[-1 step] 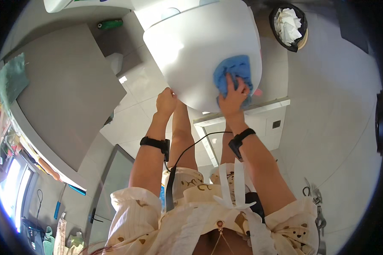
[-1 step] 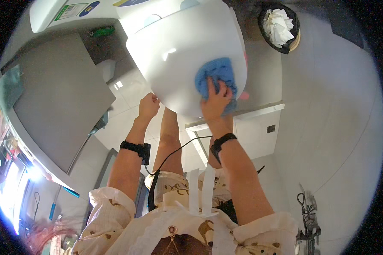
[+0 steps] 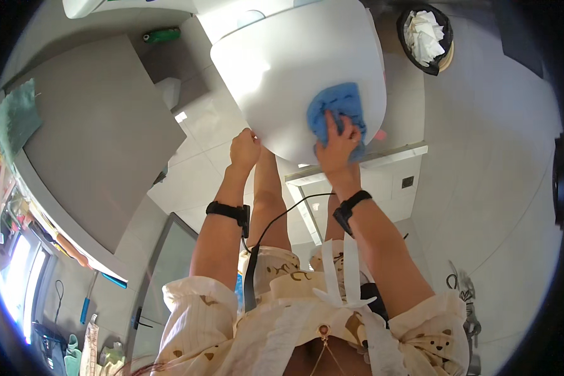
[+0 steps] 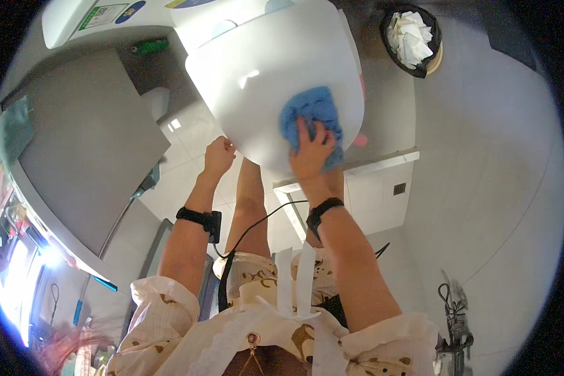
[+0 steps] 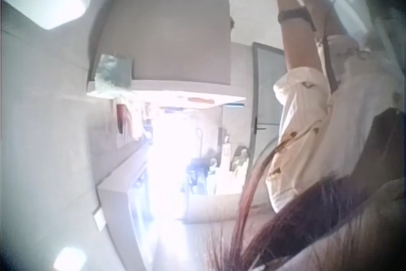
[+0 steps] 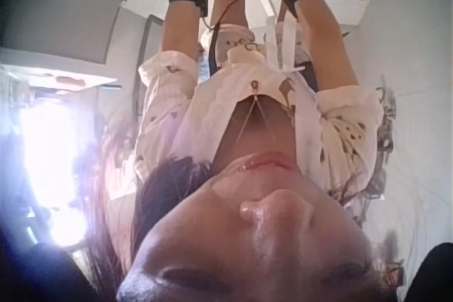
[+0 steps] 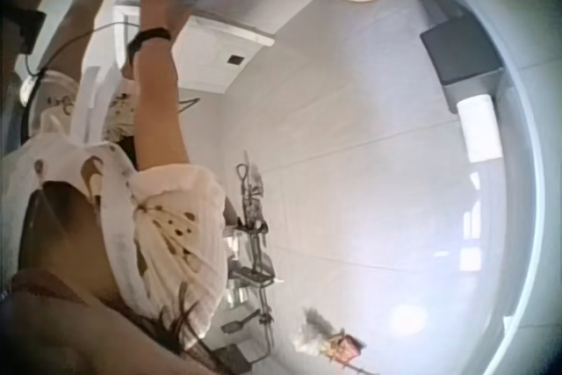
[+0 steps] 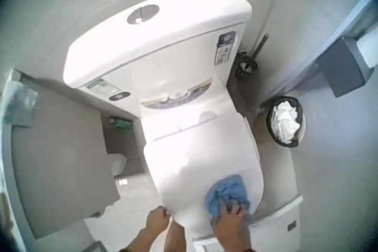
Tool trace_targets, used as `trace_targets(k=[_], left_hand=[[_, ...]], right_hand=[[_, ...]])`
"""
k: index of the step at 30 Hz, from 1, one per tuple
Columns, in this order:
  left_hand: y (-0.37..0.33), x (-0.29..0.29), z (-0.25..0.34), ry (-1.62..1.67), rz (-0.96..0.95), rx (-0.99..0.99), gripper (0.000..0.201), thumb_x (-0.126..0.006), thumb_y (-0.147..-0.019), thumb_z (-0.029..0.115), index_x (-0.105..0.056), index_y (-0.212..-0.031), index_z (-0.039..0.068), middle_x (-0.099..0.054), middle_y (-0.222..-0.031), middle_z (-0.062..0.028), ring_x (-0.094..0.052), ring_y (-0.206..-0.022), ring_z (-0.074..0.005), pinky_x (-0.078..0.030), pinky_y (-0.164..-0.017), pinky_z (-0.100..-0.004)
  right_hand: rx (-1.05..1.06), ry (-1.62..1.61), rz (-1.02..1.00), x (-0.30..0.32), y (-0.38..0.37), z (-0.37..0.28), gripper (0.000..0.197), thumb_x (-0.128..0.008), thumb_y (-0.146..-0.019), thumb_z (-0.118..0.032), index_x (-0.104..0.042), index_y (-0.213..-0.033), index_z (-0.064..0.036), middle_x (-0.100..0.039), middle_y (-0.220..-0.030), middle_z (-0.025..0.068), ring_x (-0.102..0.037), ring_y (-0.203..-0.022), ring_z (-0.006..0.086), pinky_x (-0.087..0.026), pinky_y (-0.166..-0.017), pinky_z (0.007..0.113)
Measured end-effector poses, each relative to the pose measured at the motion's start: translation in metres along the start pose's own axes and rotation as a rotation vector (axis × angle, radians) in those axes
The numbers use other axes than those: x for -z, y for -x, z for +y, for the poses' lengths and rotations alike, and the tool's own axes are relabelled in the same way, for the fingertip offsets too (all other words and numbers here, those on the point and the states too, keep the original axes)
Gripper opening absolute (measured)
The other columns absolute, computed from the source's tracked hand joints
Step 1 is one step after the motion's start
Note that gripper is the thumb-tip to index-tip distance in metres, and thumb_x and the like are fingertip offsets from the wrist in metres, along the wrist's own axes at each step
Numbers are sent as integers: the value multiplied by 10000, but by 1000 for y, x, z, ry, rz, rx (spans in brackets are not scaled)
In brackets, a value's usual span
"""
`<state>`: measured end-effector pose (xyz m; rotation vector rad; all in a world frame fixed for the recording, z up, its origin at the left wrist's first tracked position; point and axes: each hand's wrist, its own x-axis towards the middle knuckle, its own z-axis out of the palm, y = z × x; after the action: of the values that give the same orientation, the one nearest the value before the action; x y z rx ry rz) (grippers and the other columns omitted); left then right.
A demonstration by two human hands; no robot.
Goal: The person wipes the exterior of a toilet, including the tank and seat, with a blue cloth and then cleans the sink basin using a spray and the same cloth.
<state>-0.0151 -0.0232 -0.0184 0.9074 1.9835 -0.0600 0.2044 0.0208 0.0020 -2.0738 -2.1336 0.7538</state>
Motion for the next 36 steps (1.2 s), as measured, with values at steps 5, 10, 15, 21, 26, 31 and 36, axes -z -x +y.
trace_targets(k=[5, 10, 15, 21, 26, 31, 36], left_hand=[[-2, 3, -4, 67, -22, -27, 198, -562, -778, 82, -570, -924, -51, -640, -788, -158, -652, -637, -220, -510, -600, -301], [-5, 10, -4, 37, -19, 7, 223, -611, -741, 134, -587, -925, 9, -644, -854, -148, -621, -795, -311, -480, -722, -380], [-5, 19, 26, 38, 114, 7, 426, -658, -719, 190, -493, -1033, -46, -603, -979, -205, -591, -907, -333, -463, -790, -385], [-20, 28, 54, 47, 51, 236, 678, -711, -687, 256, -360, -1144, -100, -458, -1149, -269, -489, -1058, -377, -439, -862, -396], [-32, 29, 79, 42, 221, 209, 877, -778, -607, 246, -231, -1196, -105, -310, -1236, -287, -406, -1112, -398, -425, -885, -414], [-60, 31, 88, 397, 281, 134, 1038, -843, -525, 234, -108, -1181, -93, -226, -1238, -289, -355, -1132, -389, -365, -941, -428], [-55, 36, 120, 287, 149, 447, 1303, -851, -534, 209, 162, -1321, -21, 45, -1424, -184, -38, -1334, -312, -232, -1036, -512]], right_hand=[[152, -36, -175, -23, 40, -43, 647, -645, -619, -84, -486, -1199, -320, -375, -1226, 70, -324, -1080, 386, -337, -812, 608], [487, -14, -392, -19, 37, -18, 532, -564, -726, -92, -476, -1200, -318, -375, -1240, 47, -348, -1114, 346, -381, -801, 596], [821, 153, -659, 21, 14, 54, 498, -548, -762, -131, -463, -1209, -332, -366, -1274, 36, -325, -1166, 325, -375, -827, 588], [510, 203, -486, 59, -6, 114, 517, -607, -704, -104, -513, -1163, -322, -365, -1267, 31, -319, -1144, 336, -315, -906, 553], [339, 99, -200, 73, -35, 131, 633, -691, -589, -75, -518, -1158, -290, -375, -1231, 58, -307, -1123, 353, -291, -932, 520], [96, -14, -48, 69, -77, 86, 676, -684, -561, -64, -495, -1190, -224, -366, -1210, 111, -306, -1080, 384, -271, -942, 515], [61, -2, 138, 38, -121, 13, 677, -704, -578, -115, -485, -1213, -199, -384, -1194, 138, -336, -1027, 377, -318, -890, 509]])
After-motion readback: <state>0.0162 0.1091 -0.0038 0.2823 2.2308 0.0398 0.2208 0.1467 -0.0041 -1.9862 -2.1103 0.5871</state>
